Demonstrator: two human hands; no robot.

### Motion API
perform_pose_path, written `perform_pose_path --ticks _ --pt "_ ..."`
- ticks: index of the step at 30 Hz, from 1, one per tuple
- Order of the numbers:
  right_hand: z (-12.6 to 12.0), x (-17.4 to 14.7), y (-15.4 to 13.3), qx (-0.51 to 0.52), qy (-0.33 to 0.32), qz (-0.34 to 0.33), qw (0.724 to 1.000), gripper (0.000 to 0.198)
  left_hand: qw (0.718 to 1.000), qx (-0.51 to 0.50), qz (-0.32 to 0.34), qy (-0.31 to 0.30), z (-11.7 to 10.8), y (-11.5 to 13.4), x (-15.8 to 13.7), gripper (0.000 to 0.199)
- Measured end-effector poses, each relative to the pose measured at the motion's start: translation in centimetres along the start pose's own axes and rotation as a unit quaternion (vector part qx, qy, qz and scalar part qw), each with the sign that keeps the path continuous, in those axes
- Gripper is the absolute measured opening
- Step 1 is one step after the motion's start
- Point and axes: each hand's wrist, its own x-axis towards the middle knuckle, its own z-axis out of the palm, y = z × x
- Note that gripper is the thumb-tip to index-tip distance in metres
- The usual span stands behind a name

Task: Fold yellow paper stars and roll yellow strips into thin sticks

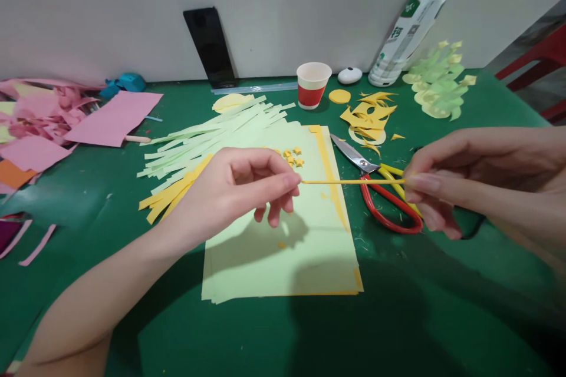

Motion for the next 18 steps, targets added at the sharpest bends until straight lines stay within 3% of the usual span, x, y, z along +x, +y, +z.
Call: perform_pose_path --ticks 3,6,8,11,16,18 --pt "0.1 0.0 -0.2 0.005 -0.001 -0.002 1.000 0.007 0.996 0.073 0.030 0.046 0.3 0.1 0.1 0.028" --pt "0.3 -0.5 -1.5 0.016 -0.002 0.022 1.000 0.010 0.994 0.100 0.035 0.012 0.9 0.3 0.2 0.031" --pt "0.5 -0.8 -2.6 0.005 0.005 0.087 0.996 0.012 0.995 0.094 0.025 -0.012 1.2 0.5 0.2 0.026" --pt "0.6 -1.0 -3.4 -0.007 -0.001 0.130 0.991 0.013 0.996 0.084 0.013 -0.004 1.3 0.7 0.0 0.018" --pt "0.4 -1.0 -2.8 0.007 -0.021 0.059 0.998 0.010 0.996 0.092 0.009 0.001 1.0 0.8 -0.1 0.018" --pt "0.3 -1.0 -2.8 -0.011 -0.008 0.090 0.996 0.011 0.994 0.107 0.021 0.008 0.9 0.7 0.0 0.023"
